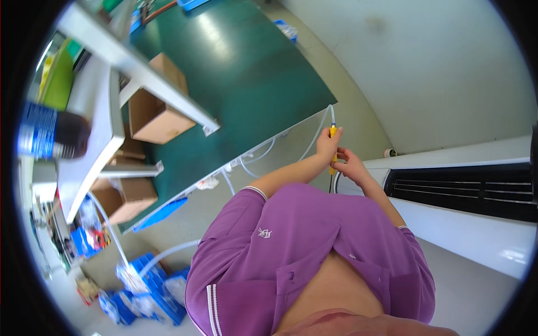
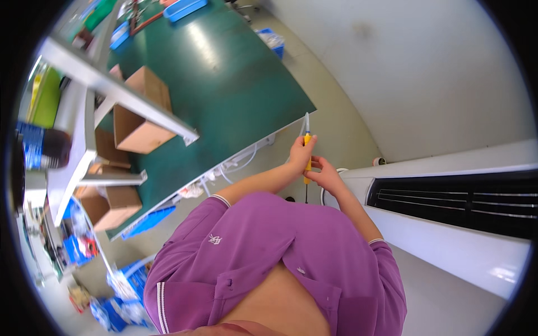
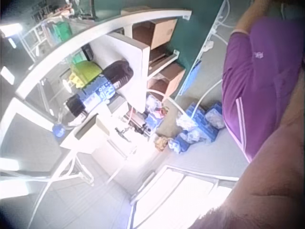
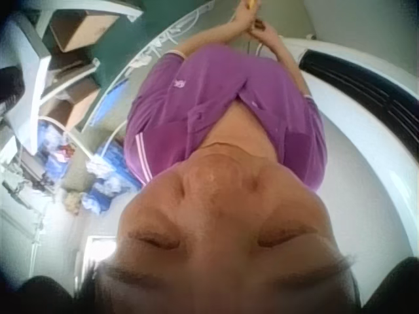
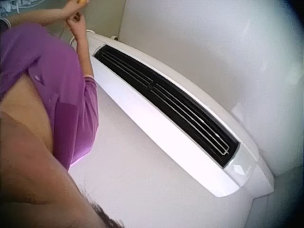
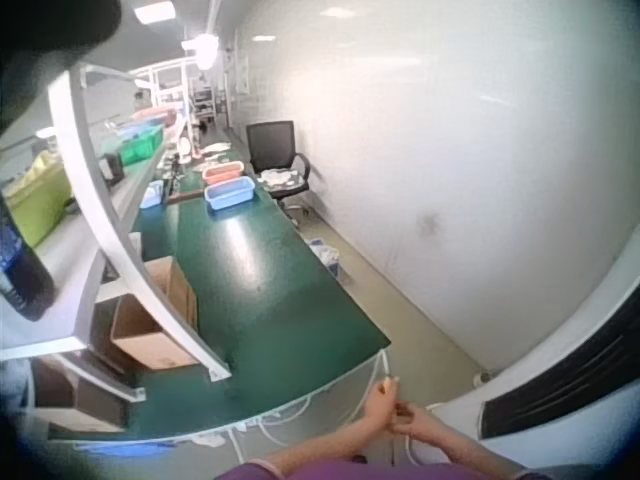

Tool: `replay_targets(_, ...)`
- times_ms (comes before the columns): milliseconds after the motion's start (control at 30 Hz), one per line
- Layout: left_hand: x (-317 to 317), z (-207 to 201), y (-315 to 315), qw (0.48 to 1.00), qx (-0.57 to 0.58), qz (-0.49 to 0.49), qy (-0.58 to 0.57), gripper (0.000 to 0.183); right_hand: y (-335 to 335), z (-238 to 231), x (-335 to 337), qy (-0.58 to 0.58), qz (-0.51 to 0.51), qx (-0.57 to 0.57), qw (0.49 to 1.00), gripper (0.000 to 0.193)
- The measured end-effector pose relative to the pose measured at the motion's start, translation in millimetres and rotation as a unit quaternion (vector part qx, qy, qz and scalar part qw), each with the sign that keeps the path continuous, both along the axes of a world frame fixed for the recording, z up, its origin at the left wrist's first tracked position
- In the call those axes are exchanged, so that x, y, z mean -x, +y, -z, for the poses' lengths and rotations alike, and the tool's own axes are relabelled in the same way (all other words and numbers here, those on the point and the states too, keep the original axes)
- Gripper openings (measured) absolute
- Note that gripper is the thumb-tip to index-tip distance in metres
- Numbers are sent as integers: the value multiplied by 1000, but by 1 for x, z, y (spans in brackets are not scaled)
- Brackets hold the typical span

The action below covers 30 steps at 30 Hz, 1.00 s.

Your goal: The person cleans metal components by blowing them with an air gun, then sands them with a sandpaper block at a workbench.

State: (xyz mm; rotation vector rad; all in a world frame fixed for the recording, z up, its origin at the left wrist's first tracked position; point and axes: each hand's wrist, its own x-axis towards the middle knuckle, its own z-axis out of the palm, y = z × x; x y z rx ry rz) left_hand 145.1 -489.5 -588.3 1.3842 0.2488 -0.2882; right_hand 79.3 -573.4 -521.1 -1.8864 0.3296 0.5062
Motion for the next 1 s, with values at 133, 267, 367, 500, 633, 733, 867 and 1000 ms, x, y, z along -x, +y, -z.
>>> replay_targets(133, -5, 15, -42, 993, -53, 94, 42, 38, -32, -2, -5, 92, 55, 10, 994, 56)
replay_targets(267, -25, 51, -88, 977, -139, 161, -32, 42, -68, 27, -17, 9, 86, 99, 991, 40)
replay_targets(367, -56, 41, -107, 928, -225, 263, -136, 40, -127, 61, -51, -1, 110, 270, 957, 29)
replay_targets(500, -103, 22, -94, 913, -190, 354, -77, 36, -203, 58, -111, -36, 82, 414, 906, 24)
replay_targets(633, -133, 9, -62, 929, -183, 315, -67, 30, -287, 39, -184, -98, 36, 595, 797, 19)
replay_targets(733, -147, 16, -26, 957, -185, 209, -77, 29, -366, 9, -252, -309, 23, 637, 706, 16)
replay_targets(867, -164, 14, 1, 958, -215, 189, -9, 37, -384, -89, -339, -471, -16, 634, 613, 12)
replay_targets(1000, -186, 21, -14, 935, -308, 177, -4, 41, -388, -129, -388, -543, -36, 642, 541, 19)
